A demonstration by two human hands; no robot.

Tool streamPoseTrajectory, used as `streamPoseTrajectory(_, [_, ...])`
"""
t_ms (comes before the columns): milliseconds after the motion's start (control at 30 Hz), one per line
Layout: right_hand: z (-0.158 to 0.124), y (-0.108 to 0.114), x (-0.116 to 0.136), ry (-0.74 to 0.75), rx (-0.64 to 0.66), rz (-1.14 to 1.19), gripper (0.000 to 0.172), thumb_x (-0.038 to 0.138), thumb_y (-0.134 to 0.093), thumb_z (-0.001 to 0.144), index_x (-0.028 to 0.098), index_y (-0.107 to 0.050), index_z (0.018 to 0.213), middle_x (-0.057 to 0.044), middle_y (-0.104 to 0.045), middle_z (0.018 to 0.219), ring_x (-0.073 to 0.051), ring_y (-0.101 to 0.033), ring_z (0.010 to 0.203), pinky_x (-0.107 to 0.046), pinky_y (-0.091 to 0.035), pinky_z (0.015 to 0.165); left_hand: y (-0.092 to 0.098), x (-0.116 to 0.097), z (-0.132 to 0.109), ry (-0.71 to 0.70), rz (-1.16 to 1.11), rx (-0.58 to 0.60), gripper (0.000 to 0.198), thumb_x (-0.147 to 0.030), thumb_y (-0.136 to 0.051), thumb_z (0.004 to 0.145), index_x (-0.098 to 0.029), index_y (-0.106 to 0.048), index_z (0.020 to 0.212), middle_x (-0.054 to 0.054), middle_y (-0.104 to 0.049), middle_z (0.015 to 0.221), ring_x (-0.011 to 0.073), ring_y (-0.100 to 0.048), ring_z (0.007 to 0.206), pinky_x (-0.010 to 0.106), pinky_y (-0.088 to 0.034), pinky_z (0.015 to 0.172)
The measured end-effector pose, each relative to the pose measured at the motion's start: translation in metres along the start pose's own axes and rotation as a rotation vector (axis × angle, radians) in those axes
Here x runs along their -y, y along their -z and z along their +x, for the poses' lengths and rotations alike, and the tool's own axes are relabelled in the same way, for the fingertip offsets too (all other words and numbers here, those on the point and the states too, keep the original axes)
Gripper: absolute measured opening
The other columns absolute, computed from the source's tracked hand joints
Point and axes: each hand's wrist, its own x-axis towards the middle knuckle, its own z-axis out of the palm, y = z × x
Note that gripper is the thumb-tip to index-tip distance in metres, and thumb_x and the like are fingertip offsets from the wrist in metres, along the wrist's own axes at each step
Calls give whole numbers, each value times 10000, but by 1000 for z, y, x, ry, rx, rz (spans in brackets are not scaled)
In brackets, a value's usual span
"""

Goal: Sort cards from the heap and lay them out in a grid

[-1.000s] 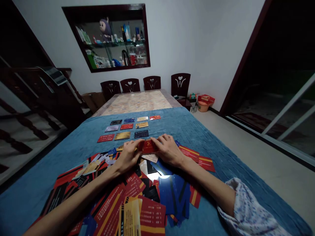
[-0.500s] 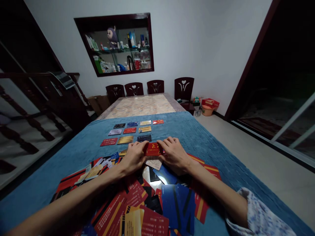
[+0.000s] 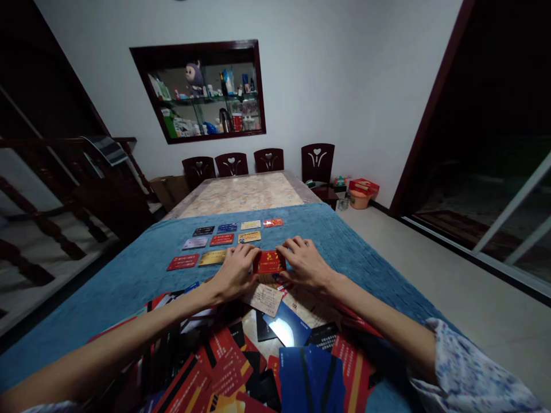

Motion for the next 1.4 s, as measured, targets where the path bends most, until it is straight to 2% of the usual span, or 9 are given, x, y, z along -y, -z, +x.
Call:
streamPoseTrajectory(233, [21, -1, -19, -23, 110, -40, 494, 405, -680, 840, 188, -583, 1273, -150, -617, 1192, -289, -492, 1063, -388, -402, 805, 0, 12, 26, 11, 15, 3, 426, -164, -623, 786, -202, -516, 1197, 143, -547, 1289, 336, -428, 1221, 540, -375, 964])
streamPoseTrajectory(533, [49, -4, -41, -83, 219, -39, 446, 379, -668, 860, 175, -594, 1249, -156, -586, 1245, -303, -484, 1087, -406, -437, 793, -3, 24, 63, 47, 67, 35, 404, -168, -642, 776, -186, -548, 1169, 145, -567, 1263, 341, -424, 1233, 537, -388, 949])
streamPoseTrajectory(767, [71, -12, -59, -121, 275, -24, 301, 369, -625, 899, 208, -617, 1152, -139, -580, 1247, -287, -492, 1083, -370, -447, 790, -15, 42, 93, 81, 109, 44, 363, -147, -593, 782, -193, -562, 1140, 136, -557, 1274, 329, -429, 1220, 551, -373, 967])
streamPoseTrajectory(867, [81, -18, -67, -158, 327, 5, 269, 368, -624, 904, 204, -622, 1117, -134, -564, 1264, -282, -501, 1091, -350, -449, 803, -19, 48, 105, 116, 110, 73, 338, -156, -590, 793, -203, -565, 1126, 120, -569, 1273, 316, -422, 1225, 511, -379, 962])
streamPoseTrajectory(1000, [92, -31, -80, -177, 333, 61, 210, 322, -638, 897, 196, -632, 1064, -122, -560, 1244, -257, -537, 1049, -335, -439, 839, -22, 55, 119, 140, 96, 86, 285, -163, -584, 815, -214, -580, 1096, 101, -584, 1252, 314, -408, 1238, 491, -381, 951])
streamPoseTrajectory(1167, [104, -44, -98, -164, 325, 91, 161, 262, -650, 878, 189, -645, 1022, -110, -571, 1178, -227, -570, 1007, -302, -422, 825, -30, 66, 139, 147, 99, 86, 217, -181, -561, 842, -190, -600, 1055, 114, -586, 1271, 326, -399, 1250, 503, -389, 932])
streamPoseTrajectory(1400, [119, -63, -117, -174, 346, 101, 173, 269, -645, 876, 174, -655, 1020, -116, -579, 1140, -222, -583, 988, -282, -422, 799, -48, 80, 162, 182, 78, 84, 257, -179, -537, 834, -192, -621, 1077, 115, -586, 1294, 334, -379, 1255, 533, -364, 947])
